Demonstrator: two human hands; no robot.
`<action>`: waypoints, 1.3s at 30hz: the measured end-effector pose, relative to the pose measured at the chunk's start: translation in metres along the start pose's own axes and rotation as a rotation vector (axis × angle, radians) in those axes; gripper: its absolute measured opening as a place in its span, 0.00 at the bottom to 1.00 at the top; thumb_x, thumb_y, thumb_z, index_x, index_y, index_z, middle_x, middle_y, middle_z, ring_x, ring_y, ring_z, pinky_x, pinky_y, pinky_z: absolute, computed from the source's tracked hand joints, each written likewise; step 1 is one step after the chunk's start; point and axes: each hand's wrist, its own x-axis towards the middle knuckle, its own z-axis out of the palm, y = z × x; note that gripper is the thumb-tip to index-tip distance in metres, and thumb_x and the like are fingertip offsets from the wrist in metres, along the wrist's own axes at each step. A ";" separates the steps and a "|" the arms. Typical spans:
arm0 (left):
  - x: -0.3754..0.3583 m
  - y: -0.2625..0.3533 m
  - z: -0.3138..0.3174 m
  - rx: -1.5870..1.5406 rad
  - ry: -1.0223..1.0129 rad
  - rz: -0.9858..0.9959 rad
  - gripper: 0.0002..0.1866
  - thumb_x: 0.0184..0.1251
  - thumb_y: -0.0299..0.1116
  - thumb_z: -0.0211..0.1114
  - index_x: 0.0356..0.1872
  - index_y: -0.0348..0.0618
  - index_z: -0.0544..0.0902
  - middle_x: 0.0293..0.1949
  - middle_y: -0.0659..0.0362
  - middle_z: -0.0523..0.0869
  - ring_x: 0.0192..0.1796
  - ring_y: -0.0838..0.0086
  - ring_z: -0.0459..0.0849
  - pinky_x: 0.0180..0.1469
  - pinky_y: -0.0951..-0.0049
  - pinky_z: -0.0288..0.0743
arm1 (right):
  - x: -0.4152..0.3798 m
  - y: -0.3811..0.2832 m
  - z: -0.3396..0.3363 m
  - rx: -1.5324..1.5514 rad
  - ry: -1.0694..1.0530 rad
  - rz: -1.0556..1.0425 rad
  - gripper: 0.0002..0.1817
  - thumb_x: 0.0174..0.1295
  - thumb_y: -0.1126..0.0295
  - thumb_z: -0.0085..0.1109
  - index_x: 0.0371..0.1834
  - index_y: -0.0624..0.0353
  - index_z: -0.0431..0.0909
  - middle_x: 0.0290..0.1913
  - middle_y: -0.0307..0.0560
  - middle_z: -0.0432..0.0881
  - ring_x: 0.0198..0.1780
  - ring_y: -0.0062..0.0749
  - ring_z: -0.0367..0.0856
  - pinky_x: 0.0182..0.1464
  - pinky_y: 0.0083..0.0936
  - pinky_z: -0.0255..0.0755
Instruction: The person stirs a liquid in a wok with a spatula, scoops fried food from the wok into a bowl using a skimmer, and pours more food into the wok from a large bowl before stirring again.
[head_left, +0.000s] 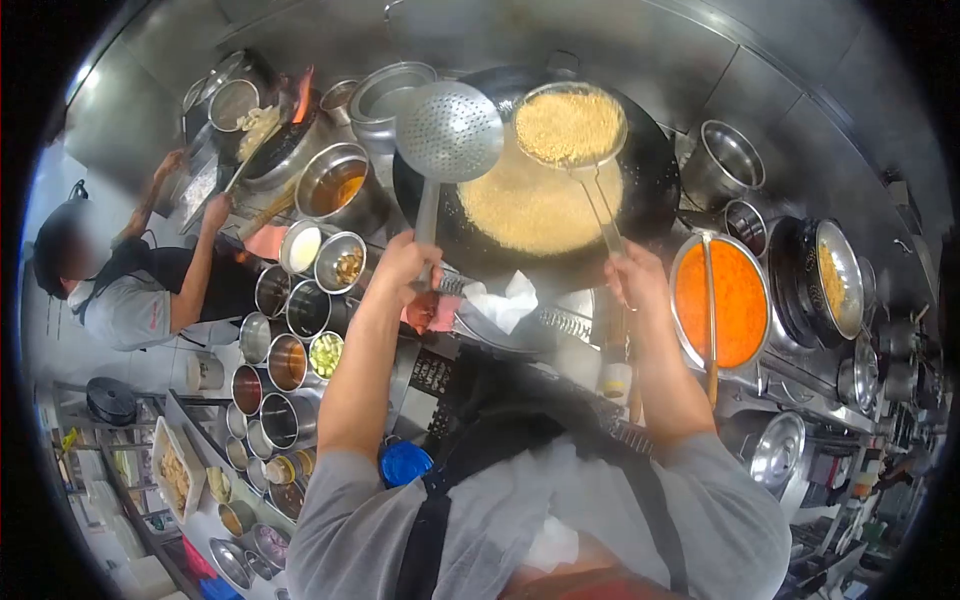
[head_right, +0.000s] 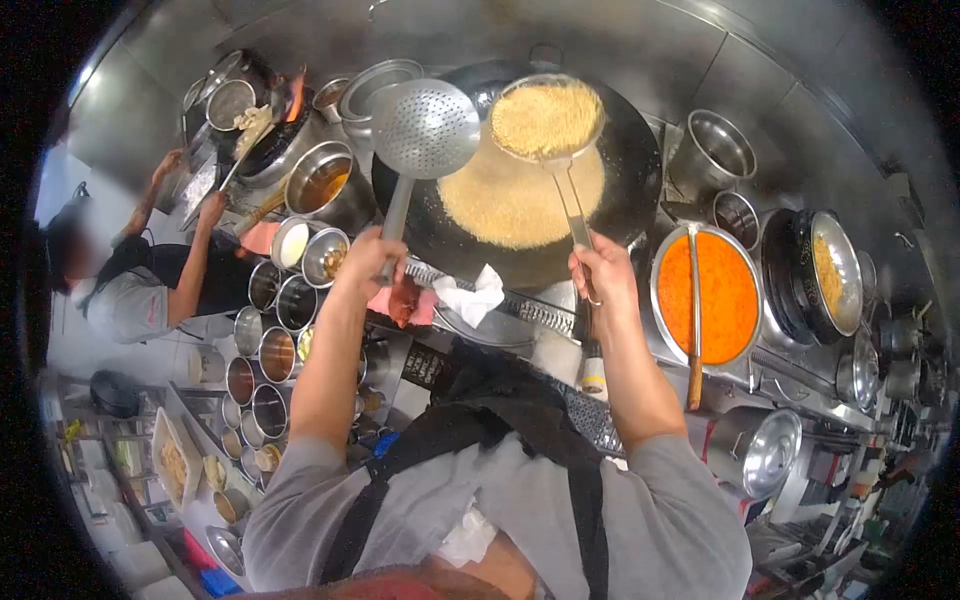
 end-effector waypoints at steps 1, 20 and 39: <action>0.009 0.000 0.006 -0.004 -0.076 -0.006 0.07 0.51 0.20 0.57 0.32 0.30 0.73 0.18 0.53 0.75 0.17 0.67 0.75 0.18 0.70 0.68 | -0.007 -0.004 0.002 -0.086 0.010 -0.041 0.13 0.61 0.76 0.49 0.48 0.66 0.75 0.20 0.40 0.75 0.12 0.20 0.67 0.11 0.16 0.57; 0.041 -0.004 0.047 -0.316 -0.373 -0.278 0.03 0.57 0.19 0.54 0.30 0.29 0.70 0.24 0.50 0.75 0.21 0.72 0.73 0.20 0.77 0.67 | -0.028 -0.018 -0.047 -1.204 0.224 -0.504 0.22 0.62 0.71 0.50 0.60 0.56 0.72 0.30 0.67 0.78 0.32 0.57 0.80 0.36 0.43 0.72; 0.013 0.001 -0.023 -0.211 -0.183 -0.061 0.09 0.55 0.19 0.57 0.37 0.30 0.70 0.25 0.53 0.75 0.20 0.72 0.75 0.18 0.74 0.69 | 0.017 -0.004 -0.028 -0.503 -0.067 0.287 0.07 0.59 0.73 0.52 0.24 0.60 0.72 0.14 0.38 0.68 0.09 0.20 0.63 0.09 0.20 0.51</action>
